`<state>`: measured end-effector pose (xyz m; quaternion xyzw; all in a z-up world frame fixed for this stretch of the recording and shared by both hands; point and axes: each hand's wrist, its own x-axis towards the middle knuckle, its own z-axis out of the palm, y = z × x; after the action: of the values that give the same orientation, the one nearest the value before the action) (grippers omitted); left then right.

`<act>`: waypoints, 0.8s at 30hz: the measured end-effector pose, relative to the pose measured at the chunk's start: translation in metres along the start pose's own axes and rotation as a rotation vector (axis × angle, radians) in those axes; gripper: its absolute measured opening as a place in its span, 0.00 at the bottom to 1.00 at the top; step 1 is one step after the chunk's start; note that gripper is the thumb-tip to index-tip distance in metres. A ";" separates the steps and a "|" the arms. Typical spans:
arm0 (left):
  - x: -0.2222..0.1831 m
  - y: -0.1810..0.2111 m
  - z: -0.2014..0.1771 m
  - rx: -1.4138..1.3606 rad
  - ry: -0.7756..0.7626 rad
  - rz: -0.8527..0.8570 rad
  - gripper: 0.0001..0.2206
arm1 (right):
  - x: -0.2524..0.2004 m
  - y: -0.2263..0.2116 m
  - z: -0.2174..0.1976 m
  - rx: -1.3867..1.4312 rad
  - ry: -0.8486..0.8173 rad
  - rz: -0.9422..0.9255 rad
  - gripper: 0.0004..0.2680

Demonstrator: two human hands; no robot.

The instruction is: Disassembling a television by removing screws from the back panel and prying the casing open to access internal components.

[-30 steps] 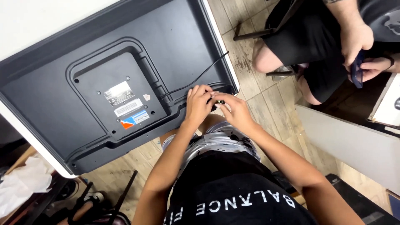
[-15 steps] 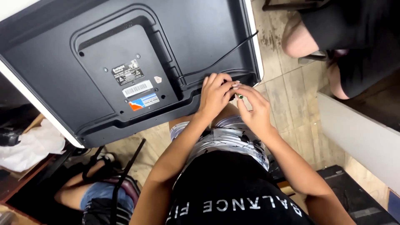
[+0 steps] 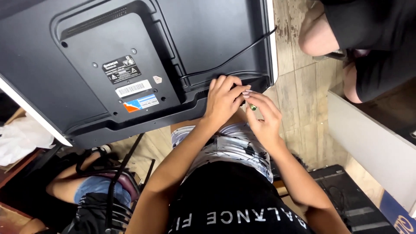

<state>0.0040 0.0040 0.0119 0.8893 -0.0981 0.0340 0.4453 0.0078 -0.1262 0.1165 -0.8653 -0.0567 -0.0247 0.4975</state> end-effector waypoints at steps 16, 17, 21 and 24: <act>-0.002 0.003 -0.028 0.031 -0.041 -0.127 0.22 | -0.027 0.015 -0.019 0.025 0.160 0.108 0.07; -0.004 0.002 -0.029 0.057 -0.033 -0.119 0.21 | -0.031 0.018 -0.023 0.047 0.170 0.103 0.07; -0.002 0.002 -0.030 0.093 -0.029 -0.092 0.19 | -0.034 0.019 -0.025 0.092 0.180 0.104 0.08; -0.005 -0.003 -0.027 0.120 -0.039 -0.072 0.19 | -0.033 0.018 -0.021 0.089 0.184 0.100 0.08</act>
<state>0.0007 0.0281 0.0251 0.9179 -0.0727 0.0065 0.3901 -0.0225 -0.1554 0.1082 -0.8383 0.0314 -0.0766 0.5389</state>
